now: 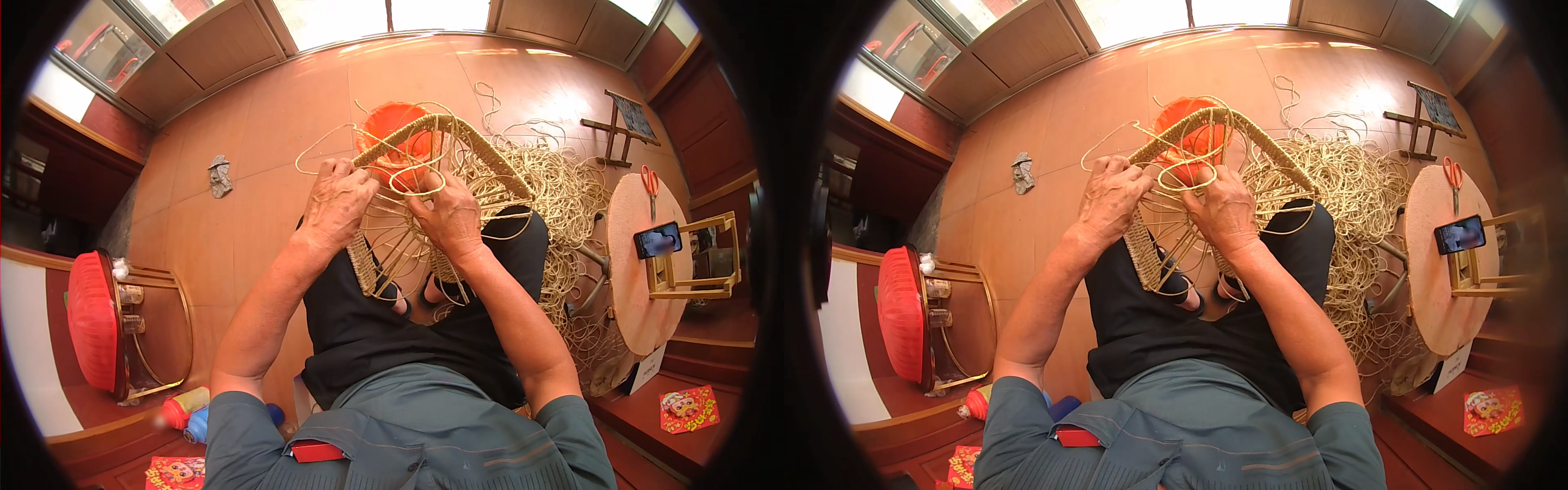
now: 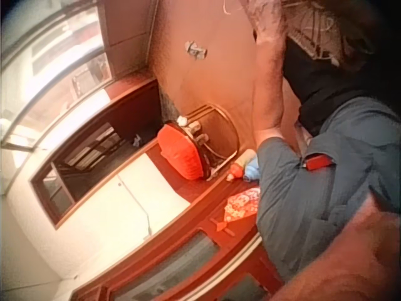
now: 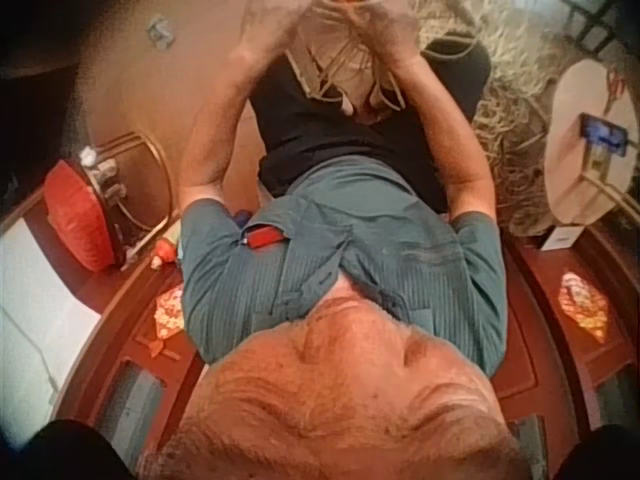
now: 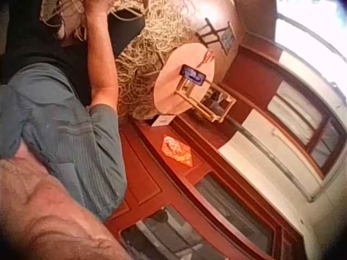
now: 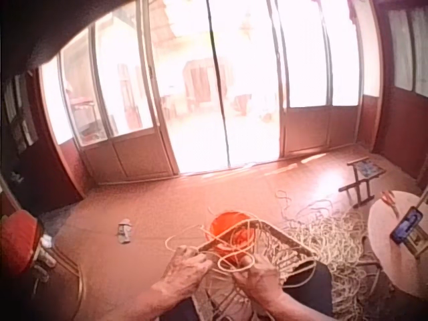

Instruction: Hand-weaving a basket using rattan or straw strands.

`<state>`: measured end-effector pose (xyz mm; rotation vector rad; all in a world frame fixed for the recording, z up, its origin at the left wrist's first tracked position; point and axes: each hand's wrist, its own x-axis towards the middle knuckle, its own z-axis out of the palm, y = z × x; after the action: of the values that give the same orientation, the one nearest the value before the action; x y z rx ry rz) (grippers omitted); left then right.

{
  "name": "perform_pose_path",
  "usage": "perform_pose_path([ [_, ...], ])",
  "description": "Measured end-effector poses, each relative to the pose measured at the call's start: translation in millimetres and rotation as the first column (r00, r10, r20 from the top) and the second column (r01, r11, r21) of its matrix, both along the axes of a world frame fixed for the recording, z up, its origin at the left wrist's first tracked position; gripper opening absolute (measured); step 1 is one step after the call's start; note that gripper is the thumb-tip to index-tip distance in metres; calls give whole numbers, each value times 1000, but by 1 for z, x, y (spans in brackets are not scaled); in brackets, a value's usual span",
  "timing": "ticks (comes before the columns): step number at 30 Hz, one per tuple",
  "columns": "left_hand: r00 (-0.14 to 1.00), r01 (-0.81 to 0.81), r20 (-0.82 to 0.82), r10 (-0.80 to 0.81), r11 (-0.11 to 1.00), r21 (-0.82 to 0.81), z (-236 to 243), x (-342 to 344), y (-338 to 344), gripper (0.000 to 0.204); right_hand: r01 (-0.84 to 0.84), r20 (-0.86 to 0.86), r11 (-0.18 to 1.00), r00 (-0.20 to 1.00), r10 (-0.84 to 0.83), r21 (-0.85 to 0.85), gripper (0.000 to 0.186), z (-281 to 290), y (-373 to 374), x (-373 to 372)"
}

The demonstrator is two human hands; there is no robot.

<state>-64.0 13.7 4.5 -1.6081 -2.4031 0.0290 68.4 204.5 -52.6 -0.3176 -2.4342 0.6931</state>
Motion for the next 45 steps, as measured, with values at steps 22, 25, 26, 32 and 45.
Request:
perform_pose_path([
  [22,918,183,280,-282,925,333,-45,100,-20,12,-95,-6,995,995,95,7,30,-5,9,6],
  [25,897,62,379,-226,915,399,-54,123,-28,12,-177,-57,984,982,178,11,31,-1,13,16],
  [26,897,56,382,-222,915,400,-54,127,-33,12,-175,17,984,984,175,31,39,9,10,20],
  [32,940,-120,340,-40,892,437,-39,99,-62,16,-172,206,984,965,161,36,57,19,6,20],
  [45,994,-29,109,9,982,185,-36,49,-43,17,-88,200,995,977,78,44,53,15,-1,16],
])
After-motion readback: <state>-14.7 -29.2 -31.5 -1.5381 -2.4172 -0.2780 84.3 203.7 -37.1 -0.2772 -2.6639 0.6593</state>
